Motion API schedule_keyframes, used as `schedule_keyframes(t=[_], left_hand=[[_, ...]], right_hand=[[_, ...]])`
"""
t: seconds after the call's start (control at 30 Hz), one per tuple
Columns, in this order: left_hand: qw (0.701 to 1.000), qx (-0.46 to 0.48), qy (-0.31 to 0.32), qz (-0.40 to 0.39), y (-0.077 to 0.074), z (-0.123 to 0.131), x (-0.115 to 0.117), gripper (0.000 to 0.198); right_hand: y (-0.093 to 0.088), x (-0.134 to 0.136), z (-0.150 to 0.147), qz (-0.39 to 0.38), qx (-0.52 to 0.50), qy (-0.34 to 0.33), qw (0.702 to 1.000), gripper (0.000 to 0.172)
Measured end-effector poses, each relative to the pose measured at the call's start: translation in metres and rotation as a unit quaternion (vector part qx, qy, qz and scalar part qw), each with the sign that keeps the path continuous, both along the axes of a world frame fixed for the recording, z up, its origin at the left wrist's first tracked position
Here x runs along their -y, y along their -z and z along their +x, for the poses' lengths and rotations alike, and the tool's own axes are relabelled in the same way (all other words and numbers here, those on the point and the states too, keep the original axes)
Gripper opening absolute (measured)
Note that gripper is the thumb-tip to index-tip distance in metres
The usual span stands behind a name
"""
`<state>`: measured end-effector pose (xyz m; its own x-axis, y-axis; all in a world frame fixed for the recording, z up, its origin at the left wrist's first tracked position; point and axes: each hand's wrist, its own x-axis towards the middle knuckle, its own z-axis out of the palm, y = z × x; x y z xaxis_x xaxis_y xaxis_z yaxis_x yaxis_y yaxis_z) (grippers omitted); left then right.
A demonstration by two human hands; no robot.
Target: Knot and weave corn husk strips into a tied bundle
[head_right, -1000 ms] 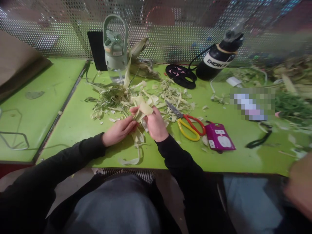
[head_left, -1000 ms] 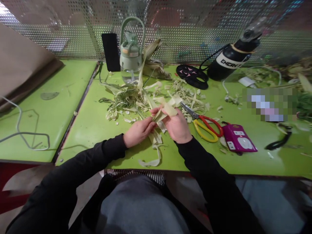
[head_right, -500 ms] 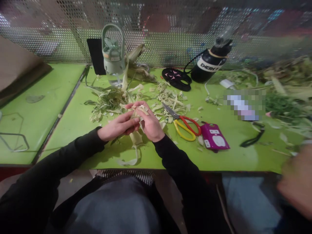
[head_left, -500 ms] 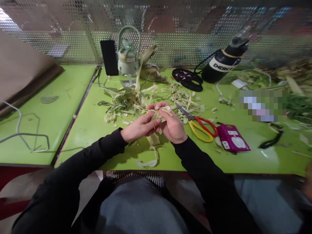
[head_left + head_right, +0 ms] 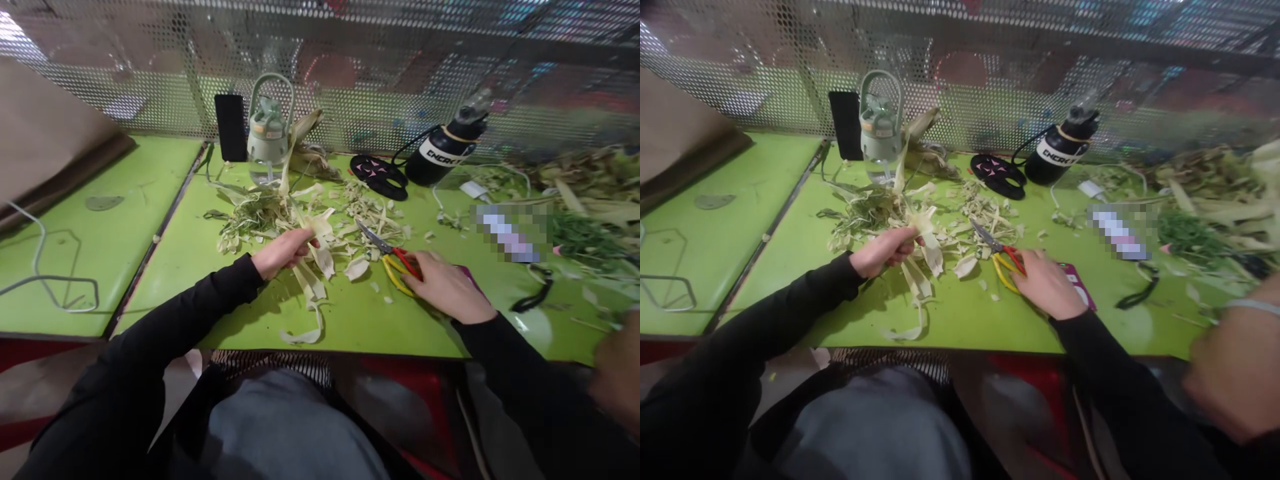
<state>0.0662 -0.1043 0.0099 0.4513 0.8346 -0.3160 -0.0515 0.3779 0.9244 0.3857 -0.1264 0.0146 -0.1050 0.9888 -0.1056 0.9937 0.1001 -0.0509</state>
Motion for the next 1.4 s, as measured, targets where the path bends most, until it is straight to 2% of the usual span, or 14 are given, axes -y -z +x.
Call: schedule_keyframes(t=[0.1,0.23,0.37,0.43,0.5,0.57,0.67,0.77,0.83,0.9,1.1,1.27,1.4], left_hand=[[1.000,0.013,0.012,-0.014,0.004,-0.002,-0.004,0.041],[1.000,-0.014,0.005,0.016,0.007,-0.007,-0.007,0.035],[0.996,-0.061,-0.016,0.060,0.007,-0.010,-0.009,0.052],[0.995,-0.077,-0.031,0.061,0.007,-0.010,-0.009,0.060],[0.994,-0.086,-0.048,0.045,0.006,-0.009,-0.009,0.062],[0.996,-0.068,-0.049,0.022,0.004,-0.008,-0.008,0.062],[1.000,0.018,-0.023,-0.013,-0.002,-0.009,-0.008,0.061],[0.996,0.086,-0.004,-0.036,-0.008,-0.009,-0.006,0.044],[0.994,0.097,-0.007,-0.043,-0.010,-0.009,-0.005,0.028],[0.995,0.085,-0.020,-0.039,-0.011,-0.008,-0.004,0.023],[0.997,0.024,-0.073,-0.014,-0.009,-0.007,-0.002,0.044],[0.998,-0.030,-0.057,0.019,-0.005,-0.006,-0.002,0.050],[0.996,-0.068,-0.028,0.047,-0.002,-0.003,0.001,0.051]], right_hand=[[0.004,0.003,-0.008,0.001,0.031,-0.004,1.000,0.031],[-0.006,-0.005,-0.016,-0.021,0.031,0.060,0.998,0.014],[-0.021,-0.006,-0.016,-0.006,-0.024,0.111,0.994,0.017],[-0.024,-0.004,-0.018,0.000,-0.107,0.116,0.988,0.016],[-0.022,-0.001,-0.024,-0.004,-0.219,0.089,0.972,0.020],[-0.020,0.002,-0.034,-0.021,-0.276,0.055,0.959,0.031],[-0.017,0.004,-0.052,-0.049,-0.213,0.028,0.975,0.061],[-0.015,0.002,-0.063,-0.060,-0.189,-0.003,0.980,0.074],[-0.014,0.000,-0.065,-0.063,-0.174,-0.003,0.983,0.077],[-0.015,-0.001,-0.064,-0.065,-0.164,-0.007,0.984,0.077],[-0.015,0.003,-0.062,-0.094,-0.187,-0.042,0.977,0.076],[-0.010,0.002,-0.069,-0.091,-0.187,-0.058,0.976,0.076],[-0.013,-0.001,-0.080,-0.087,-0.184,-0.066,0.977,0.074]])
